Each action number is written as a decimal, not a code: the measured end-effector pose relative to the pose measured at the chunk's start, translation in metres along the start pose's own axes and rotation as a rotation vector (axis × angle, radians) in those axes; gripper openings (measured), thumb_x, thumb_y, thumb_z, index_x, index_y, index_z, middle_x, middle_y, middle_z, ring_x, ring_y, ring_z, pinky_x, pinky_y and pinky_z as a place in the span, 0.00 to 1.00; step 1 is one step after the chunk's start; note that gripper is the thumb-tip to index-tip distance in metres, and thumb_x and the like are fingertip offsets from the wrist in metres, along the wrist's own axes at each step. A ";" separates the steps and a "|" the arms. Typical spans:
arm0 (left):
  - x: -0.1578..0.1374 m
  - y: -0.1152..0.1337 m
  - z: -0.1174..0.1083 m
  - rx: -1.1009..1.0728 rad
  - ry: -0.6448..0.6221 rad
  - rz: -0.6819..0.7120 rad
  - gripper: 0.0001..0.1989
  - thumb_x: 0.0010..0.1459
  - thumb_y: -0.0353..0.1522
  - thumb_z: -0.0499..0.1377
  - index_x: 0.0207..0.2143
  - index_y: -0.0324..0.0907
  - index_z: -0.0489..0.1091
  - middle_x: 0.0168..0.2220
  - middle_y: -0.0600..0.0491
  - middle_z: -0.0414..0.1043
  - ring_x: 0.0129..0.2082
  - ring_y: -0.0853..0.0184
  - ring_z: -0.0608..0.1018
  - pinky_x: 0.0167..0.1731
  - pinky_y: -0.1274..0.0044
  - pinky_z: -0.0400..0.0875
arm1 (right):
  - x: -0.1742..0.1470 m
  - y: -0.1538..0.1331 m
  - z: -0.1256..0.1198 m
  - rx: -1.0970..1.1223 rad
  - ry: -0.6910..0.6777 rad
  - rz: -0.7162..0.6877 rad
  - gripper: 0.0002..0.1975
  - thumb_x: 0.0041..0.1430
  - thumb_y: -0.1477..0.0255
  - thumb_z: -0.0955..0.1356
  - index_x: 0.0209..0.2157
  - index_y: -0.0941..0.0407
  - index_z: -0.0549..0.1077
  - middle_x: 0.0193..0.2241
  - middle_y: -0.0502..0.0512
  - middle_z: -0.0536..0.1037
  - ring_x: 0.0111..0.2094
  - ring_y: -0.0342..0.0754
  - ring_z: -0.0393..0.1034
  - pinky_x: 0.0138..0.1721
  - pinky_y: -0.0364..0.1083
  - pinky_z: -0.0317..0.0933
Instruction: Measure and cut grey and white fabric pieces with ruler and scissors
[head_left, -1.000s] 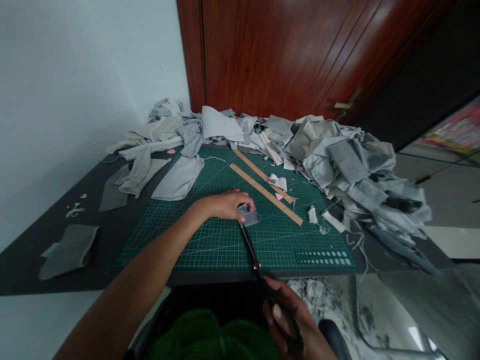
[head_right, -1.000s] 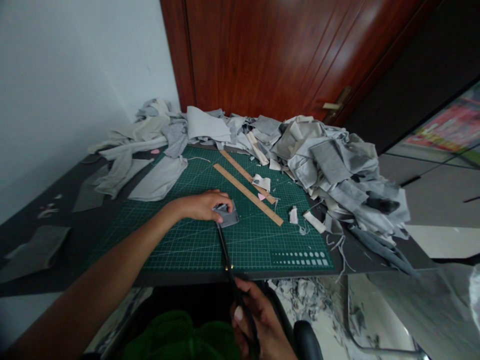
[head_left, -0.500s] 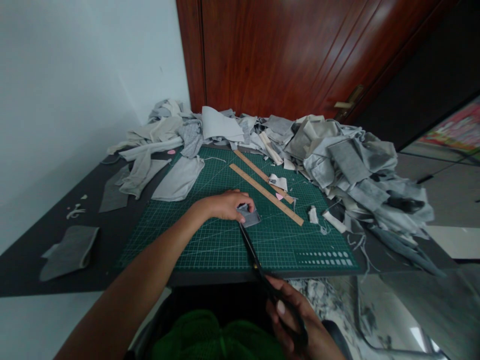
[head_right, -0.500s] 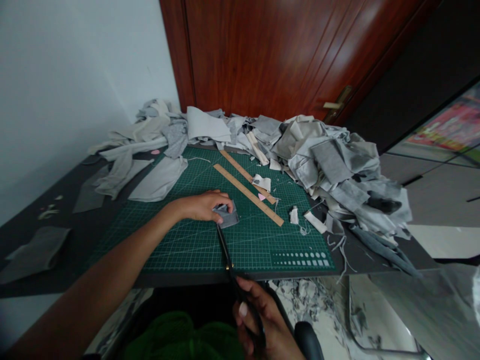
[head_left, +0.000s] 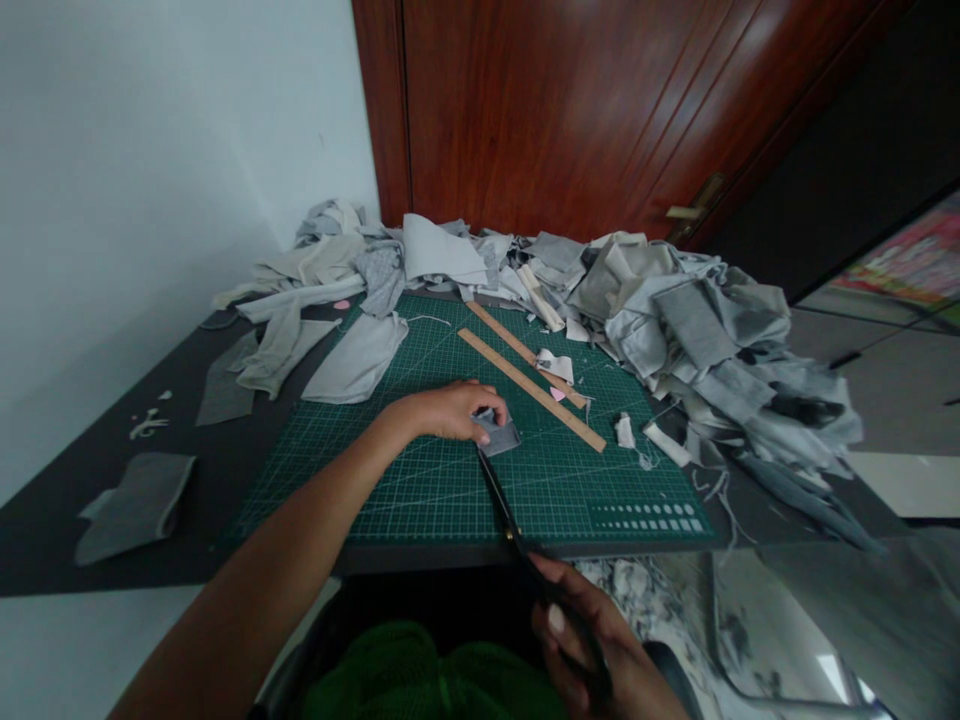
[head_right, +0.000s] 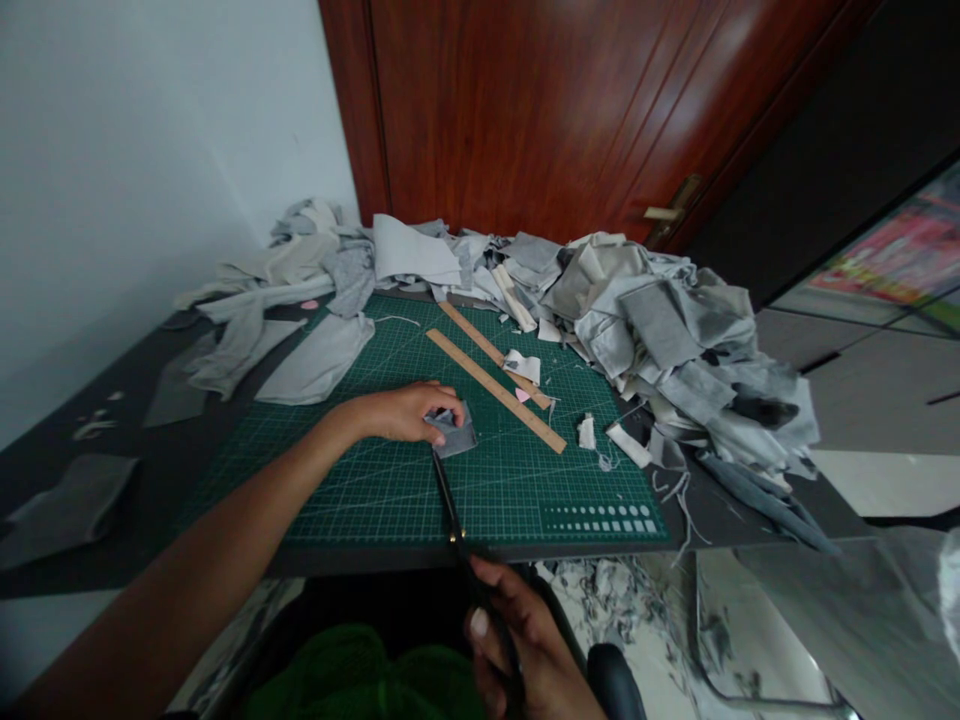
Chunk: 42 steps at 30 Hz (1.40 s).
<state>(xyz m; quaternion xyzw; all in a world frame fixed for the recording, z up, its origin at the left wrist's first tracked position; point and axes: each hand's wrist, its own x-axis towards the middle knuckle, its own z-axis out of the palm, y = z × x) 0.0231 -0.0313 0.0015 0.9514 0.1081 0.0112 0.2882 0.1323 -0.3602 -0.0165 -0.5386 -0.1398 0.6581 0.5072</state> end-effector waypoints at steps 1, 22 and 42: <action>0.000 0.001 0.000 0.002 0.001 -0.003 0.14 0.51 0.29 0.65 0.42 0.46 0.74 0.44 0.56 0.75 0.45 0.63 0.72 0.47 0.74 0.60 | 0.000 0.000 0.001 -0.007 0.006 -0.005 0.37 0.50 0.51 0.78 0.57 0.53 0.69 0.26 0.43 0.68 0.16 0.32 0.55 0.17 0.36 0.46; -0.001 0.005 -0.002 0.006 -0.002 -0.017 0.15 0.50 0.29 0.67 0.42 0.46 0.73 0.45 0.56 0.75 0.46 0.62 0.72 0.49 0.73 0.59 | -0.001 0.003 -0.004 -0.049 -0.018 0.000 0.37 0.54 0.54 0.76 0.61 0.53 0.65 0.21 0.39 0.59 0.16 0.34 0.52 0.17 0.36 0.44; -0.002 0.007 -0.006 -0.020 -0.030 -0.034 0.15 0.49 0.29 0.67 0.41 0.45 0.73 0.44 0.55 0.74 0.48 0.61 0.70 0.46 0.74 0.62 | -0.002 -0.003 -0.003 -0.021 0.052 -0.006 0.37 0.49 0.52 0.78 0.56 0.53 0.70 0.23 0.43 0.71 0.15 0.33 0.56 0.18 0.36 0.46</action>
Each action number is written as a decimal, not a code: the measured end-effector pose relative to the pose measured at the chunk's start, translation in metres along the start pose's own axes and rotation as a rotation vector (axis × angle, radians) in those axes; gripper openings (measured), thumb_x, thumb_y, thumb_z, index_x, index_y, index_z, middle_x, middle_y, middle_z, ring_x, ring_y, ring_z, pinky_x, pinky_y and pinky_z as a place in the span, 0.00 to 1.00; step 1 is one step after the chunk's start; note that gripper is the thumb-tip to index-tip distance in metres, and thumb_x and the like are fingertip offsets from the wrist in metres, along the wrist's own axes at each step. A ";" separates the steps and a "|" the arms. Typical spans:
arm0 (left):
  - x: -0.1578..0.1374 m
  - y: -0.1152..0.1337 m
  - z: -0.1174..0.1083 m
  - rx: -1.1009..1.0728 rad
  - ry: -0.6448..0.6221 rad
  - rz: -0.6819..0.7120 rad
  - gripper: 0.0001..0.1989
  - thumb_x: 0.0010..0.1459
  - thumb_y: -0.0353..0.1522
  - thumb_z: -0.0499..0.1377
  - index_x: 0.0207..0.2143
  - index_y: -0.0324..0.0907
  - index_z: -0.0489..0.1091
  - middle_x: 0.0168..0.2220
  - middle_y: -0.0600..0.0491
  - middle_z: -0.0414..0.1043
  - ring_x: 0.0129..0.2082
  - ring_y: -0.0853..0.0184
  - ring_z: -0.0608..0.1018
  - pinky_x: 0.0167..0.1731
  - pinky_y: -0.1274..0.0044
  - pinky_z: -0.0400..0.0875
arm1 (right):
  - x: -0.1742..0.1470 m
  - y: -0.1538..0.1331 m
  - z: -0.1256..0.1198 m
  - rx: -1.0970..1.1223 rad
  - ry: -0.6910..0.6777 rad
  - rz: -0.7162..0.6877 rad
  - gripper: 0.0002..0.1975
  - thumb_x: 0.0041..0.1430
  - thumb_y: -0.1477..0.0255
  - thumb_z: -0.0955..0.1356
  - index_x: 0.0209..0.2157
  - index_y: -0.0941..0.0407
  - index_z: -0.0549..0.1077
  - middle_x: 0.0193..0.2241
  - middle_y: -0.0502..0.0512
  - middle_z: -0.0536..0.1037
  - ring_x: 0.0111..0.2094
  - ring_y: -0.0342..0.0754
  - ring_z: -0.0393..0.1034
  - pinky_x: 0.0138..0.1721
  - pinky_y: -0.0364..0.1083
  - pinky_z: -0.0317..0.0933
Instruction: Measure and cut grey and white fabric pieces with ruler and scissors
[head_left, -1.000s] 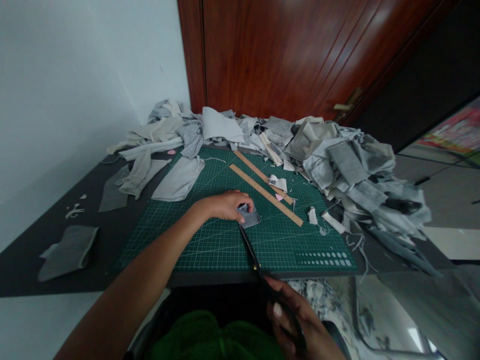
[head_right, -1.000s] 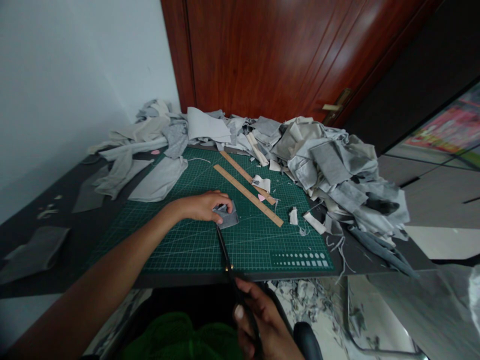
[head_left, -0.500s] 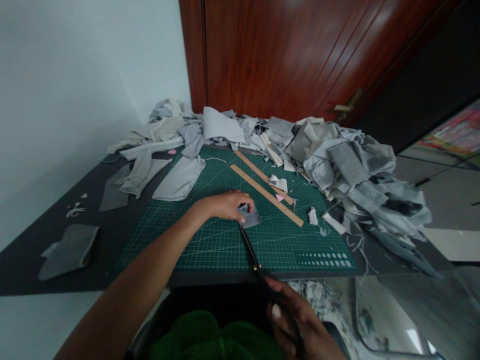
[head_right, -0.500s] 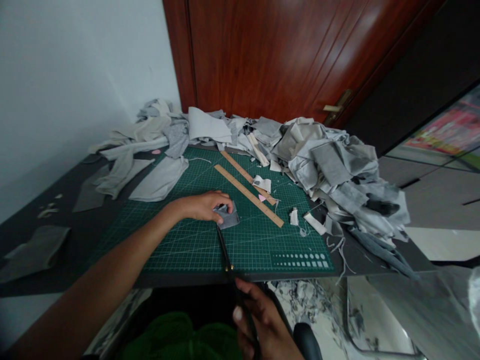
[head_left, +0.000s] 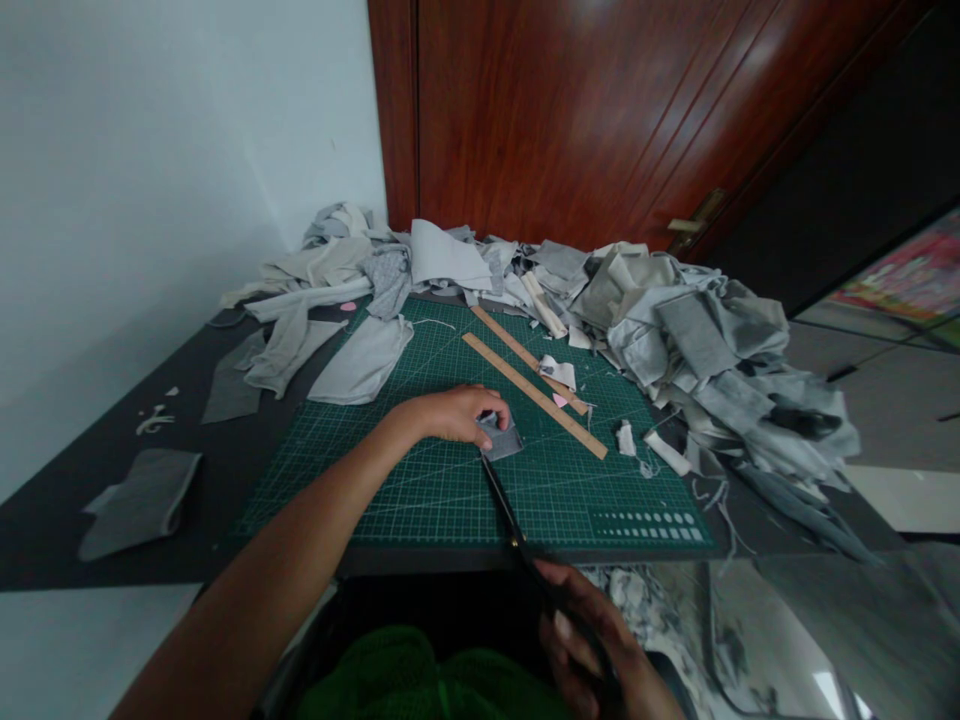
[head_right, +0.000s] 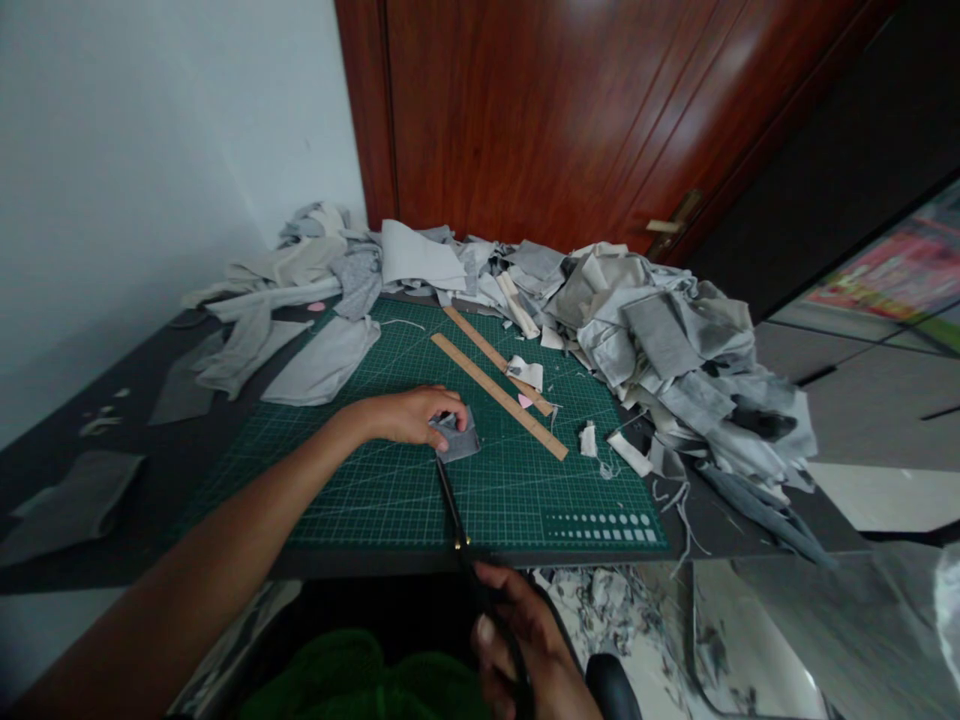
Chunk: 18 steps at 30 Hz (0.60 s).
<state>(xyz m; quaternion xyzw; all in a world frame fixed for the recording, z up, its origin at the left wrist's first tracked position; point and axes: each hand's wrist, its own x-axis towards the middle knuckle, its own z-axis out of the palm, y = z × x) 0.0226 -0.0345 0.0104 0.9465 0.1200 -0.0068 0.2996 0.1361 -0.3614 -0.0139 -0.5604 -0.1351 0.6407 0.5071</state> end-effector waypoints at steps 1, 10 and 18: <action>0.000 0.000 0.000 -0.003 0.000 0.004 0.15 0.49 0.29 0.67 0.41 0.45 0.73 0.44 0.55 0.74 0.48 0.61 0.70 0.47 0.74 0.62 | 0.000 -0.001 -0.001 0.009 -0.003 0.004 0.37 0.49 0.53 0.78 0.56 0.53 0.70 0.23 0.44 0.71 0.16 0.33 0.56 0.18 0.36 0.45; 0.002 -0.007 0.004 -0.009 0.021 0.033 0.14 0.51 0.28 0.66 0.41 0.45 0.74 0.43 0.55 0.75 0.46 0.62 0.71 0.46 0.75 0.61 | 0.001 -0.006 0.003 0.077 -0.005 0.073 0.37 0.46 0.55 0.80 0.54 0.51 0.69 0.24 0.43 0.72 0.15 0.32 0.55 0.17 0.34 0.42; 0.002 -0.006 0.004 0.002 0.020 0.022 0.14 0.50 0.28 0.66 0.41 0.45 0.73 0.44 0.56 0.74 0.45 0.63 0.71 0.47 0.74 0.60 | 0.007 -0.006 0.001 0.053 -0.066 0.070 0.38 0.49 0.54 0.79 0.57 0.51 0.66 0.27 0.43 0.72 0.16 0.32 0.56 0.14 0.34 0.43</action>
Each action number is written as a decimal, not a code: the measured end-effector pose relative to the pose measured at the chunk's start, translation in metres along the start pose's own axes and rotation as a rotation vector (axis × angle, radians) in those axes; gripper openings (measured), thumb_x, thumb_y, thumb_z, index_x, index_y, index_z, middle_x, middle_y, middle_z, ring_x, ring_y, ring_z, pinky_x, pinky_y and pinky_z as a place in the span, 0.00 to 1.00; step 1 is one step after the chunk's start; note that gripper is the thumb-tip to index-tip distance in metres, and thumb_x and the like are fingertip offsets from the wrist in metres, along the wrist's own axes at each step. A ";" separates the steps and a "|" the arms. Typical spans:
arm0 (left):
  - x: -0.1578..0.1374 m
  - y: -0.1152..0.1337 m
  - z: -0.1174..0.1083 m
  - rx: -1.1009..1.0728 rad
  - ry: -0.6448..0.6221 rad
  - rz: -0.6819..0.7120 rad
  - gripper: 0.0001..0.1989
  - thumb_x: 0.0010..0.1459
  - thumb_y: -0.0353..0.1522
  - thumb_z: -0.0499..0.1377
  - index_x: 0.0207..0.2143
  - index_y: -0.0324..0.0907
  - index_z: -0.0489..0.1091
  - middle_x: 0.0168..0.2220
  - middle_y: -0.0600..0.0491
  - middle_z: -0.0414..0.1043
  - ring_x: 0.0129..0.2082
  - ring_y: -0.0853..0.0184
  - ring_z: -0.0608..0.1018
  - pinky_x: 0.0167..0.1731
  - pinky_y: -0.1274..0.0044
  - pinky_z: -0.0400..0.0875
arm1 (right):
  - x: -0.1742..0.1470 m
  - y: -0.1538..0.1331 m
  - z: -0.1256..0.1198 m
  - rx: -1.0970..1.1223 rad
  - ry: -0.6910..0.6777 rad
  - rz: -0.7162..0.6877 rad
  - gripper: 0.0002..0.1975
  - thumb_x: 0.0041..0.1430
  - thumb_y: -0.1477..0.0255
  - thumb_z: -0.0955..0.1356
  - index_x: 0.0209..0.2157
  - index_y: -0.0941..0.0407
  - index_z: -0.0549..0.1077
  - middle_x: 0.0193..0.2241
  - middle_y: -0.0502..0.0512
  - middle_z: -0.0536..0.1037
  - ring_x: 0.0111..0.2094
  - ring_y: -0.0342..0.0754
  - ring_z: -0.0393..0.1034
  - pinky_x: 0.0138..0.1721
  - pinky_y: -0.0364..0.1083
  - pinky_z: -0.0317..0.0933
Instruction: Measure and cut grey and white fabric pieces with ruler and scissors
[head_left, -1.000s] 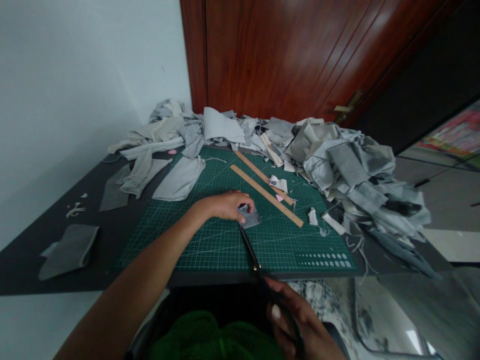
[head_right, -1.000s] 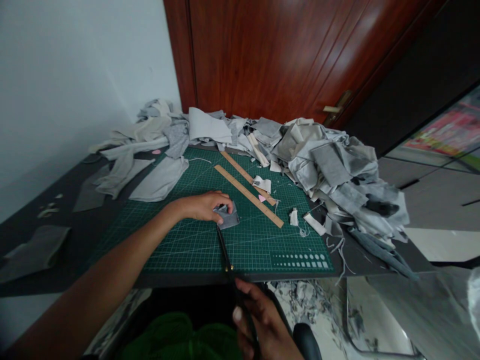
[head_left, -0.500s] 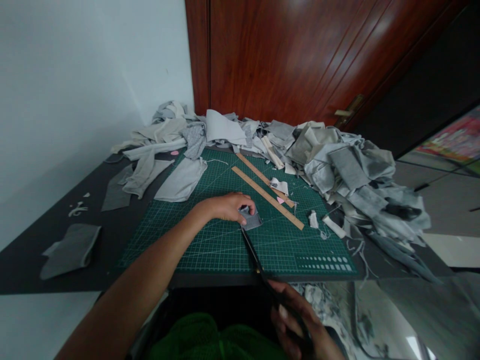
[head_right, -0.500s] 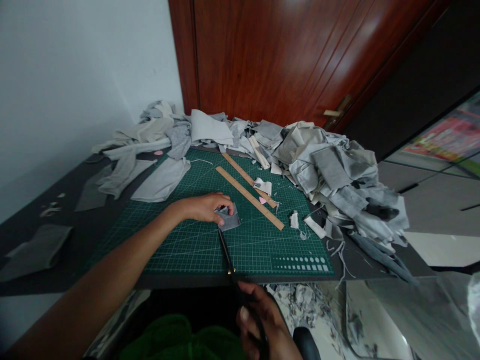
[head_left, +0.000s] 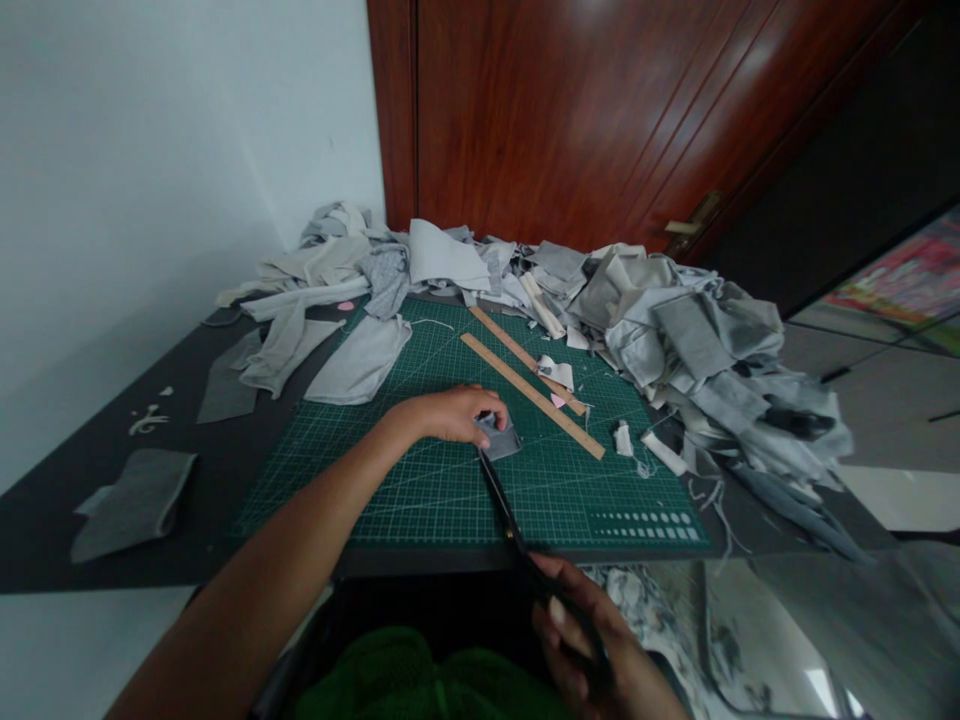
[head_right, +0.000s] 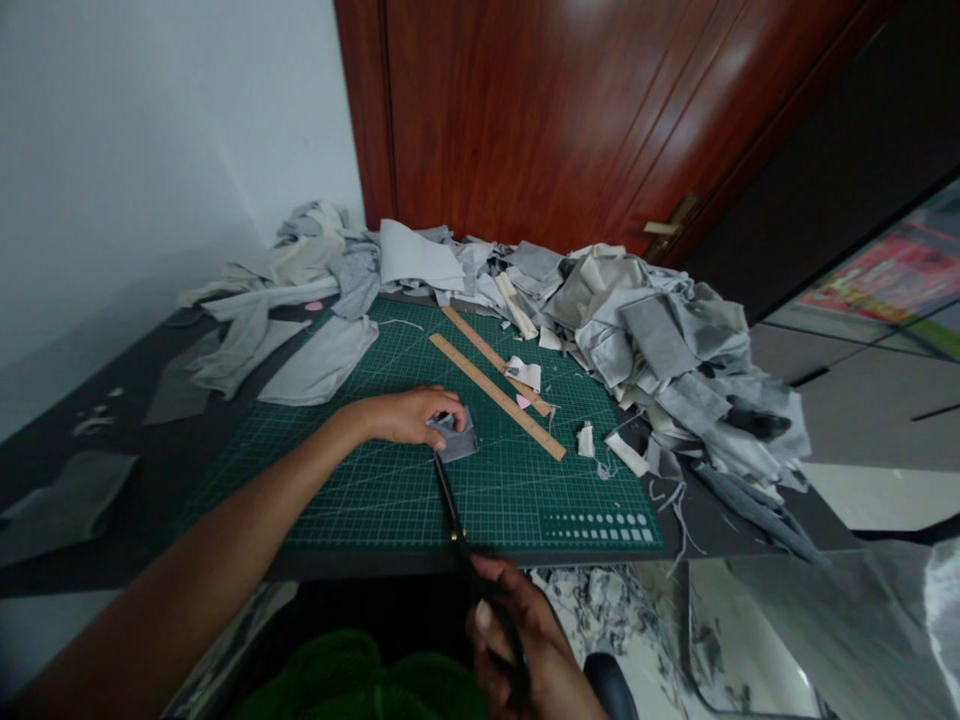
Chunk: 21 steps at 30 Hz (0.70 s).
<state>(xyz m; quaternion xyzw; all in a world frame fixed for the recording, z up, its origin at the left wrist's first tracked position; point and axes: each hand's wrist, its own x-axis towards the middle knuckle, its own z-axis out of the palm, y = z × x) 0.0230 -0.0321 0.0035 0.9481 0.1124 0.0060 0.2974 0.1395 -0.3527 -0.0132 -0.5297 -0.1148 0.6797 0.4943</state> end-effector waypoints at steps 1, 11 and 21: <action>0.000 0.000 0.000 -0.001 0.000 0.000 0.14 0.50 0.28 0.66 0.41 0.46 0.73 0.44 0.56 0.74 0.45 0.63 0.71 0.47 0.74 0.60 | 0.001 0.001 -0.001 0.008 -0.015 -0.005 0.36 0.50 0.54 0.79 0.57 0.51 0.67 0.27 0.42 0.71 0.16 0.33 0.56 0.14 0.34 0.43; 0.000 -0.002 -0.001 -0.025 -0.011 0.007 0.14 0.51 0.29 0.65 0.42 0.46 0.73 0.43 0.56 0.74 0.47 0.61 0.70 0.47 0.74 0.61 | 0.011 0.010 -0.014 0.093 -0.095 -0.007 0.31 0.54 0.56 0.77 0.55 0.51 0.68 0.26 0.42 0.69 0.15 0.32 0.55 0.14 0.34 0.42; 0.000 0.000 -0.002 -0.033 -0.011 0.003 0.15 0.50 0.27 0.66 0.42 0.45 0.74 0.43 0.55 0.74 0.46 0.62 0.70 0.46 0.75 0.62 | 0.007 0.002 -0.009 0.086 -0.079 0.029 0.33 0.53 0.57 0.78 0.56 0.51 0.68 0.27 0.42 0.70 0.15 0.31 0.55 0.12 0.33 0.42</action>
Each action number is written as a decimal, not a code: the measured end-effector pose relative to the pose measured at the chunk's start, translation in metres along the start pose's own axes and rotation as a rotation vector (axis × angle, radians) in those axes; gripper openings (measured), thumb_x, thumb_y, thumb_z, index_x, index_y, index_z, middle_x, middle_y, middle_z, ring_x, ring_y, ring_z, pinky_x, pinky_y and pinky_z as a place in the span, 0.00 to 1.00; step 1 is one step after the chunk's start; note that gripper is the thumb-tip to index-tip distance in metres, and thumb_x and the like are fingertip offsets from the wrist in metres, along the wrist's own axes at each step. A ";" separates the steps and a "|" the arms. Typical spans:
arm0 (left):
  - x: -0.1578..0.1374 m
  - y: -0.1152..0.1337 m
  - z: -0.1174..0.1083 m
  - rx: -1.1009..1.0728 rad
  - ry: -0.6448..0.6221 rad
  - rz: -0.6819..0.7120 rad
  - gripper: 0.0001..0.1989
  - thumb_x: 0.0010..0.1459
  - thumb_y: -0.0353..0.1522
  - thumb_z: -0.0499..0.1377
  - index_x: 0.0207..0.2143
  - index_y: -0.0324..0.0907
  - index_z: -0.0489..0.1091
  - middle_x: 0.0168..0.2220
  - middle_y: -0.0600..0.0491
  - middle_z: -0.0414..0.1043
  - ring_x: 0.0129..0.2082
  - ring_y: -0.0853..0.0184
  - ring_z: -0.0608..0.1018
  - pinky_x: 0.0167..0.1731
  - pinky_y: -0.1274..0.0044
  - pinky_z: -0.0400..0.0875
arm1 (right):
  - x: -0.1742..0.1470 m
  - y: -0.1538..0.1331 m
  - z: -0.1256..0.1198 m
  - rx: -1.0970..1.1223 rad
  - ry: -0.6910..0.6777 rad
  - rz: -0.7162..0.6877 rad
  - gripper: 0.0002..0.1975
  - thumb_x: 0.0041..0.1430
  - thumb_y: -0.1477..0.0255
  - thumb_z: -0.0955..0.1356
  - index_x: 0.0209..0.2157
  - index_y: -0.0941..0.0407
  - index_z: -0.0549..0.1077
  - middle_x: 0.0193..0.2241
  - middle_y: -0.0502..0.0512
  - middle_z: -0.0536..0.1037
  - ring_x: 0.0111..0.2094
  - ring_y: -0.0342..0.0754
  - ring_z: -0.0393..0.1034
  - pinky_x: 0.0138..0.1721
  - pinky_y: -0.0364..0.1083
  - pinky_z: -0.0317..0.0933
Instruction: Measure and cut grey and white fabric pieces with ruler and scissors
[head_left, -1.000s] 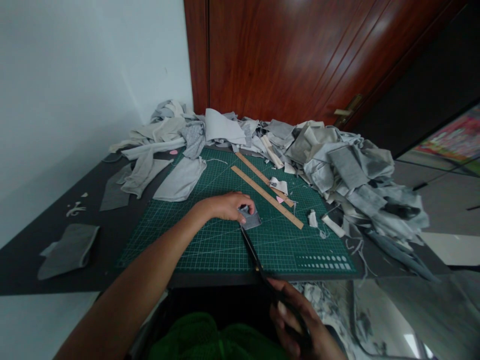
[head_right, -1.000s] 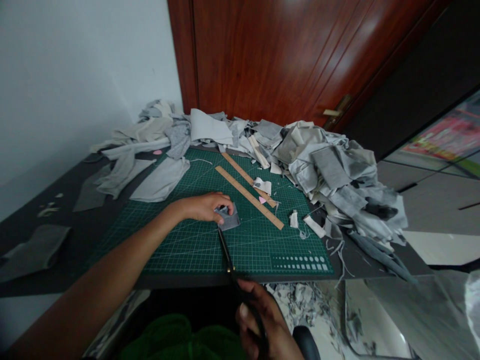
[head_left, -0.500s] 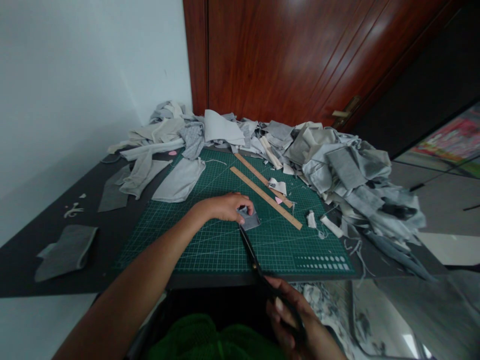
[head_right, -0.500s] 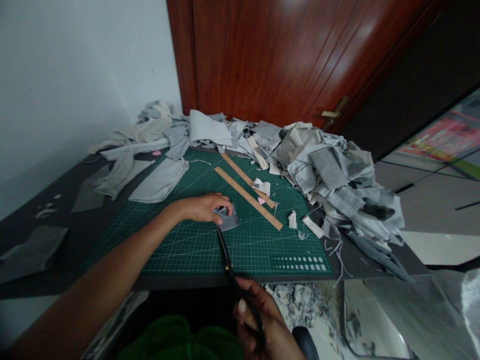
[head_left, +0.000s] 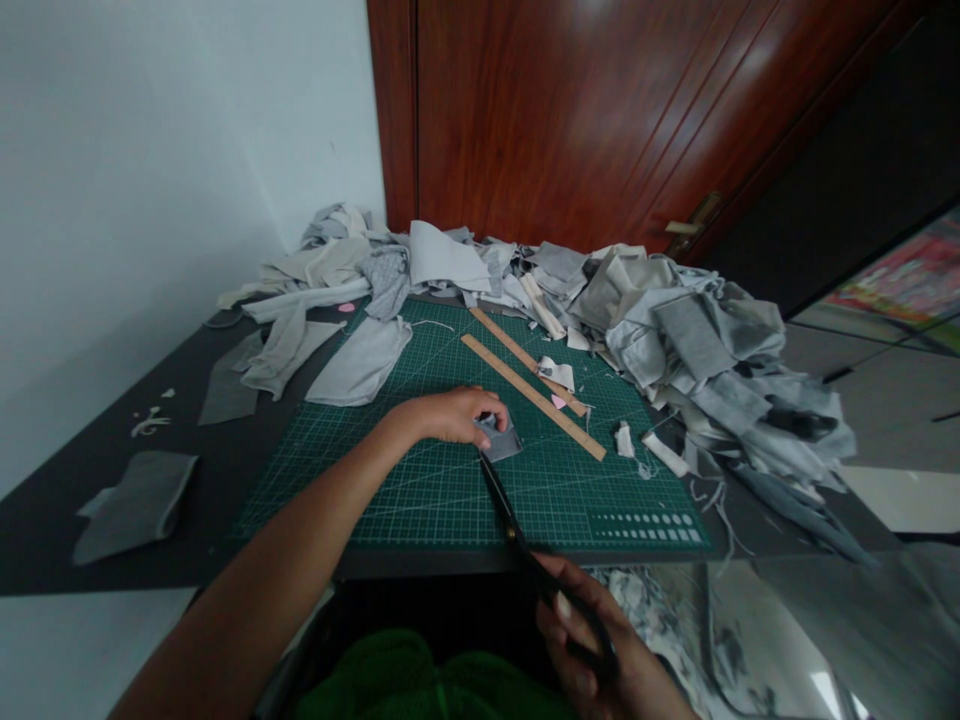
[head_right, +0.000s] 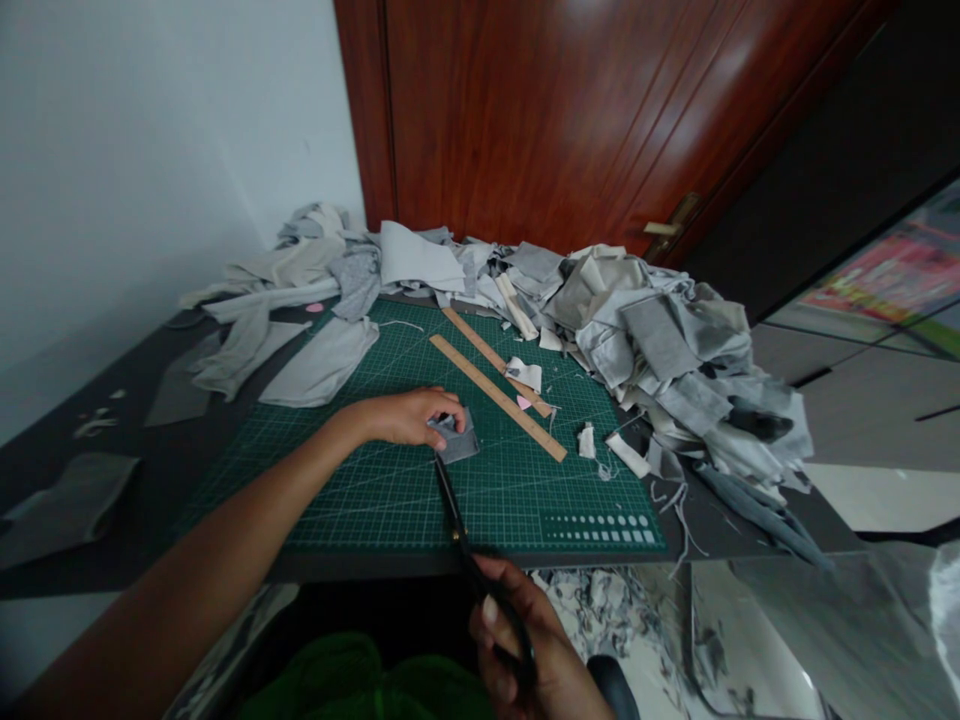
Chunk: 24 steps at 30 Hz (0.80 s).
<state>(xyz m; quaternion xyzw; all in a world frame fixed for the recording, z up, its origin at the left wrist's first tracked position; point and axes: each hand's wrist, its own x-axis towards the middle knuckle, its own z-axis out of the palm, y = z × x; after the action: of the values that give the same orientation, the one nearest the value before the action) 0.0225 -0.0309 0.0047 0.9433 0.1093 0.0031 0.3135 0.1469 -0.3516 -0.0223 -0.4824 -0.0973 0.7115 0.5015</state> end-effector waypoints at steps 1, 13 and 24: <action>0.000 0.000 0.000 0.002 0.002 0.000 0.15 0.50 0.27 0.66 0.42 0.45 0.74 0.43 0.55 0.75 0.46 0.62 0.70 0.46 0.75 0.62 | 0.000 -0.001 0.000 -0.003 0.001 -0.002 0.33 0.52 0.57 0.78 0.56 0.51 0.68 0.26 0.42 0.70 0.15 0.31 0.55 0.12 0.33 0.42; 0.000 0.000 0.000 -0.013 -0.001 -0.017 0.15 0.50 0.27 0.66 0.42 0.46 0.74 0.44 0.55 0.74 0.48 0.62 0.70 0.47 0.75 0.62 | -0.001 0.000 -0.001 -0.005 0.001 -0.017 0.34 0.50 0.57 0.79 0.56 0.51 0.68 0.26 0.41 0.68 0.15 0.31 0.53 0.12 0.33 0.41; 0.000 0.000 -0.001 -0.039 -0.010 -0.009 0.15 0.50 0.27 0.66 0.42 0.44 0.74 0.44 0.54 0.74 0.47 0.62 0.71 0.48 0.74 0.62 | -0.002 0.003 -0.002 -0.085 -0.001 -0.036 0.34 0.54 0.57 0.77 0.57 0.51 0.66 0.25 0.40 0.67 0.15 0.32 0.51 0.14 0.35 0.41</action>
<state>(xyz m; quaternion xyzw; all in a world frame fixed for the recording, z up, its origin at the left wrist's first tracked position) 0.0227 -0.0304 0.0056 0.9366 0.1118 -0.0012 0.3322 0.1463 -0.3553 -0.0237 -0.5012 -0.1362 0.6979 0.4931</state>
